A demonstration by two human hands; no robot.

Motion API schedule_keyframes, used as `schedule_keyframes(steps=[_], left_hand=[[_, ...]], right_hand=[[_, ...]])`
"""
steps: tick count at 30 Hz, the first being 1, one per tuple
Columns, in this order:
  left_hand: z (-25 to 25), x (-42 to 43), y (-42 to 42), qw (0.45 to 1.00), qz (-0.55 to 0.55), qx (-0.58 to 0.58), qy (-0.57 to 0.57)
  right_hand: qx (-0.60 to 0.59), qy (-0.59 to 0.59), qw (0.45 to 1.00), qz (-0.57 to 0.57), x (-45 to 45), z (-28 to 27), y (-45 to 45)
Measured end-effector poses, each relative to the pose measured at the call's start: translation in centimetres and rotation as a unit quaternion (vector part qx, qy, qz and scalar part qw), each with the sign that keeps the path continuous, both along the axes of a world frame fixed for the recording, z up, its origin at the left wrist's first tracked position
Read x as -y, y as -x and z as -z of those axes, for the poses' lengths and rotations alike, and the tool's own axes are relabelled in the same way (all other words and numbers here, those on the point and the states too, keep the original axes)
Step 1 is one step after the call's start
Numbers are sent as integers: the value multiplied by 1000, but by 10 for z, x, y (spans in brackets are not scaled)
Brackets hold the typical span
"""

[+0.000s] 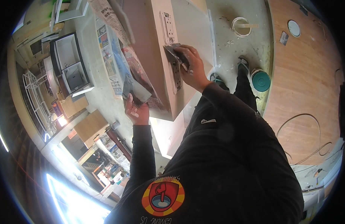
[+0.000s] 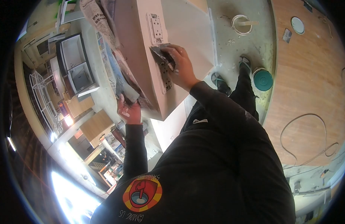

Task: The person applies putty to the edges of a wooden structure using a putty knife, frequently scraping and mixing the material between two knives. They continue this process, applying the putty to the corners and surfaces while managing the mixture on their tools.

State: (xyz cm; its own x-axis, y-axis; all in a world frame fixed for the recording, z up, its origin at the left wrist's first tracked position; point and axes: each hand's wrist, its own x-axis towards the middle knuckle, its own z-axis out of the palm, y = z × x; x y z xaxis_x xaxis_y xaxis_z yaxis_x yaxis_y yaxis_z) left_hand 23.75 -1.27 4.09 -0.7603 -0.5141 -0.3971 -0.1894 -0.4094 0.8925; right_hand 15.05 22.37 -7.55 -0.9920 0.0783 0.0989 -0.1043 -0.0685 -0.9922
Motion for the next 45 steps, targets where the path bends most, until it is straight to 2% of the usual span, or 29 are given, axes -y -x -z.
schedule_keyframes(steps=[10, 13, 15, 18, 24, 27, 42, 45], left_hand=[[1, 1, 1, 1000, -6, -1, 19], [0, 2, 1, 1000, 0, -5, 13], [0, 3, 1, 1000, 10, -8, 1], [-1, 0, 2, 1000, 6, -11, 9], [-5, -5, 1, 1000, 2, -2, 20], [-4, -3, -1, 1000, 0, -9, -7], [-2, 2, -5, 999, -2, 9, 30], [1, 2, -2, 999, 4, -3, 42]], right_hand=[[-2, -19, 1000, -21, -9, -6, -5], [-10, -22, 998, -60, -24, -3, -9], [-23, -11, 988, -150, -41, -1, -5], [-8, -25, 995, -96, -41, -13, -9], [-11, -40, 998, -39, -22, 6, -12], [-29, -32, 999, -30, -14, 20, -8], [13, 14, 999, -35, -1, 22, -1], [-8, -26, 998, -51, -10, 22, -2]])
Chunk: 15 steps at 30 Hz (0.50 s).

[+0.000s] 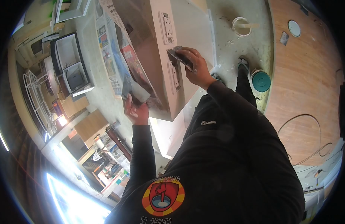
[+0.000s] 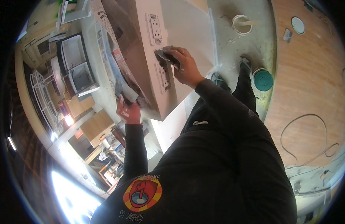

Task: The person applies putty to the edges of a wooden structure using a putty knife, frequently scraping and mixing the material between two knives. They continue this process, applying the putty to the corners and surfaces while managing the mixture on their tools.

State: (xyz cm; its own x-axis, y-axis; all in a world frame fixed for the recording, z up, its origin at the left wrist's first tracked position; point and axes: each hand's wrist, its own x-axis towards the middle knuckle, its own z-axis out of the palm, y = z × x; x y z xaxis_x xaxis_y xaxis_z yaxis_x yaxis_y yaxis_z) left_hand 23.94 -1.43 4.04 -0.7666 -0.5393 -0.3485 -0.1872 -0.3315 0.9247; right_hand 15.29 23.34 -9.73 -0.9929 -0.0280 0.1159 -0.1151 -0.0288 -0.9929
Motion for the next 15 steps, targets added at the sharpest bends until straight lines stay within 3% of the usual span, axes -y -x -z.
schedule_keyframes(steps=[4, 6, 15], left_hand=[[2, 6, -1, 999, -31, 6, -35], [-1, 3, 0, 999, -33, 4, -42], [-2, -2, 0, 1000, -8, 12, 16]], right_hand=[[-12, 4, 999, -42, -23, 2, 7], [-30, 14, 990, -138, -40, 1, 15], [-24, -13, 999, -18, -17, 6, 5]])
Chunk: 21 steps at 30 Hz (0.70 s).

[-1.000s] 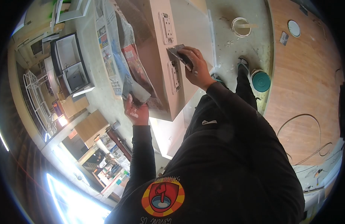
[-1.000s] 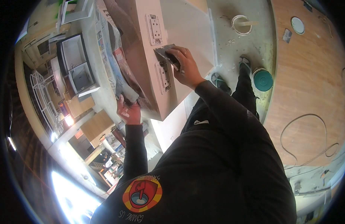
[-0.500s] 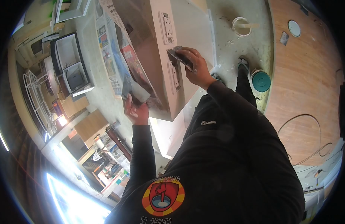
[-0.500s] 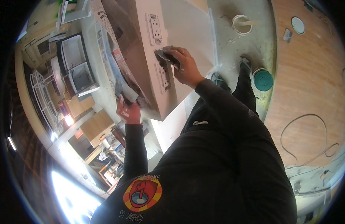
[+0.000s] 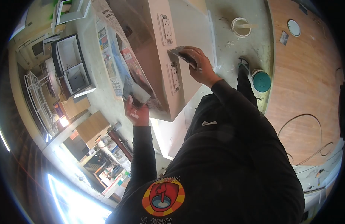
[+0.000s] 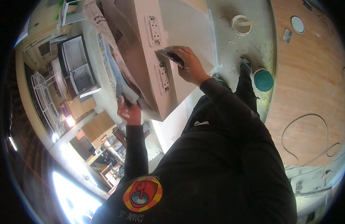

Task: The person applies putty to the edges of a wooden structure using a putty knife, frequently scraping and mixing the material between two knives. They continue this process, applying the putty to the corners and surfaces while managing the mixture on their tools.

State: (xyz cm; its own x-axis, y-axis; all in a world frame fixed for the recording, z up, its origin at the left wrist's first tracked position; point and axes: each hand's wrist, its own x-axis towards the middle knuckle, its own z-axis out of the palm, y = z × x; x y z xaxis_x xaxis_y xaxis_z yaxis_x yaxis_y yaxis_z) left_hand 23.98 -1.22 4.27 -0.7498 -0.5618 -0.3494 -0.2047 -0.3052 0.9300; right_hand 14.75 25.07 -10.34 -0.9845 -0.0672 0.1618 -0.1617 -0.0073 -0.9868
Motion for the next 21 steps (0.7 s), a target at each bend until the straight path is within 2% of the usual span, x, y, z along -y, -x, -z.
schedule_keyframes(steps=[10, 13, 15, 16, 18, 20, 21], left_hand=[[-4, -7, 0, 1000, -5, 1, 2], [-3, -3, 0, 1000, -16, 2, -16], [-3, -2, 1, 999, -27, 1, -23], [-4, -1, 1, 999, -21, -4, -45], [-10, -2, -2, 998, -14, -9, -65], [-30, -14, -1, 998, 6, 7, -69], [-41, -25, 1, 994, 74, -5, -82]], right_hand=[[6, 27, 999, 17, 14, -2, 5], [2, 28, 1000, -5, 5, 3, 4], [8, 30, 997, -64, -4, 10, 3], [8, 29, 998, -63, -12, 9, 5], [38, 35, 989, -138, -31, 0, 13], [33, 34, 990, -130, -42, -11, 6], [12, 37, 994, -103, -46, -20, -3]])
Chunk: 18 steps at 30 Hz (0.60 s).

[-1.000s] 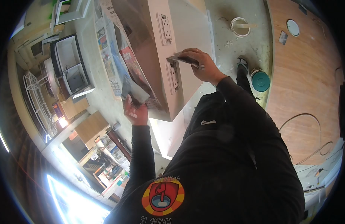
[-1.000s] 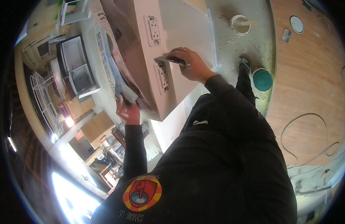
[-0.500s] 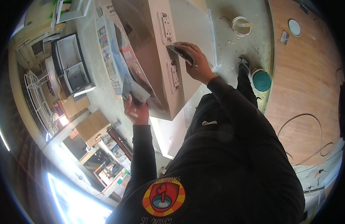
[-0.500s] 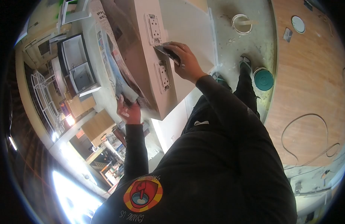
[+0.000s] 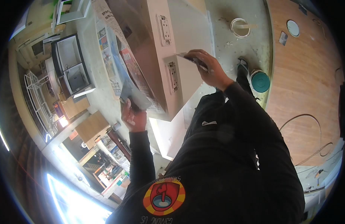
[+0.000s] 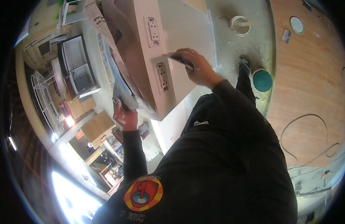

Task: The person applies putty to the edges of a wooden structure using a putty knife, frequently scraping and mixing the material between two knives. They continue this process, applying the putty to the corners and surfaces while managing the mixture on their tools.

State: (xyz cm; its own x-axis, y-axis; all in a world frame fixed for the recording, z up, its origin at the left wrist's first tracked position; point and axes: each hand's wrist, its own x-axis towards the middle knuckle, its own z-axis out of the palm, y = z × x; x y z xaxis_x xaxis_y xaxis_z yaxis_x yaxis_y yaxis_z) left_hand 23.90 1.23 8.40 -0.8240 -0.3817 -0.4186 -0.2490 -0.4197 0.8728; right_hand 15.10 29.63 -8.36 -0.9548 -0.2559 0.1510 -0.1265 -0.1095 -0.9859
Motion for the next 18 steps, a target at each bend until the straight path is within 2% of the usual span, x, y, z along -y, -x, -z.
schedule_keyframes(steps=[1, 3, 4, 5, 7, 8, 10, 11, 13, 15, 17, 18], left_hand=[[-9, -15, 2, 1000, -2, 0, 0], [-24, -48, 3, 996, 72, 55, -3], [-30, -74, 9, 993, 100, 61, 6], [-31, -95, 11, 994, 85, 67, 21], [-22, -101, 7, 990, 105, 83, 43], [-20, -108, 7, 990, 105, 83, 42], [-19, -120, 9, 975, 99, 87, 177], [-18, -121, 10, 975, 99, 86, 177], [-17, -121, 12, 994, 54, 46, 85], [-14, -110, 7, 995, 51, 27, 77], [-19, -111, 10, 996, 48, 7, 68], [-29, -118, 17, 995, 52, -30, 83]], right_hand=[[-20, 4, 999, 26, -4, -11, -10], [-75, 53, 996, 15, -10, -44, -29], [-74, 28, 996, -50, -17, -67, -34], [-132, 55, 987, -68, -14, -75, -41], [-163, 83, 978, -96, -18, -98, -52], [-163, 82, 978, -97, -14, -96, -56], [-179, 37, 982, -52, -4, -86, -65], [-180, 37, 982, -52, -4, -81, -66], [-170, 22, 984, -43, -6, -70, -61], [-172, 11, 984, -48, -9, -63, -57], [-135, -92, 982, -100, -17, -51, -52], [-161, -123, 973, -109, -16, -33, -50]])
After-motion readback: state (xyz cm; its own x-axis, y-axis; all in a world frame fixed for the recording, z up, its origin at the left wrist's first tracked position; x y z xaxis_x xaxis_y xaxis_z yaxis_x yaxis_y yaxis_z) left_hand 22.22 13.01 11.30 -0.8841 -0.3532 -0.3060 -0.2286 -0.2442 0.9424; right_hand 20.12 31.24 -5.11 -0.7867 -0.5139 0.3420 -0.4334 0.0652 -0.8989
